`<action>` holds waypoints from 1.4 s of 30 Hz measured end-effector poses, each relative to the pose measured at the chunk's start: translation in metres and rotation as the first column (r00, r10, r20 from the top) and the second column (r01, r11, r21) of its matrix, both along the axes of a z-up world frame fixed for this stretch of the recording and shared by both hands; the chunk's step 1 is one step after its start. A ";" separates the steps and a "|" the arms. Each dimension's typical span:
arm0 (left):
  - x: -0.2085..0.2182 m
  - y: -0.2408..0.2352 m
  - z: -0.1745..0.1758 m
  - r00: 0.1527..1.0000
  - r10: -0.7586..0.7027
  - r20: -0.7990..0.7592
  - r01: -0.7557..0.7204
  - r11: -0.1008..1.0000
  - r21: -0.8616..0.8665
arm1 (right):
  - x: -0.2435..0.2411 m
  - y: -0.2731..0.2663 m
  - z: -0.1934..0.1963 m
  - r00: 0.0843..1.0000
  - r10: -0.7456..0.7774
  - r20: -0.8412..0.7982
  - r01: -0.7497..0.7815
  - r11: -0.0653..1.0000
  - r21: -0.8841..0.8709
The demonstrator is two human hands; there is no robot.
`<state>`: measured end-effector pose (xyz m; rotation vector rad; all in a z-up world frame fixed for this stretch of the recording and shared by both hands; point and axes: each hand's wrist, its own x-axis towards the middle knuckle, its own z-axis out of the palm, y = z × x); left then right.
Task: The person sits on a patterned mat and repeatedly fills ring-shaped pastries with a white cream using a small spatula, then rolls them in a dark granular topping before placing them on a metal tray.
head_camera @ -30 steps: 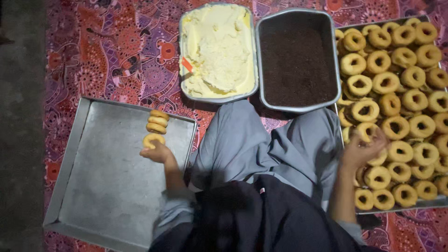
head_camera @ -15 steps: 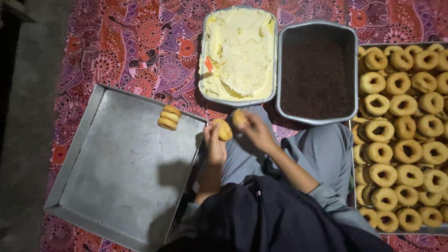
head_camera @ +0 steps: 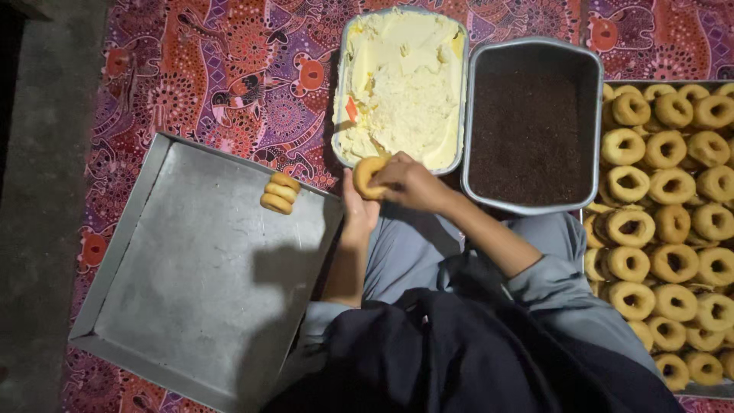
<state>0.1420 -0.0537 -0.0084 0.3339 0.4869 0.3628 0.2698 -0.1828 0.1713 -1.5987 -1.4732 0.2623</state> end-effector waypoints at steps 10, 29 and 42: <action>-0.001 -0.009 0.019 0.990 0.052 0.129 -0.053 0.999 0.005 | 0.017 -0.008 0.002 0.982 -0.176 0.070 0.178 0.984 -0.027; 0.006 -0.022 0.035 0.999 0.007 0.034 -0.006 0.999 -0.051 | 0.016 -0.036 -0.008 0.982 -0.171 0.086 0.177 0.981 -0.074; 0.135 -0.185 0.069 0.967 -0.044 -0.252 0.212 -0.411 0.886 | 0.094 -0.270 -0.099 0.389 -0.907 0.165 0.896 0.330 -0.299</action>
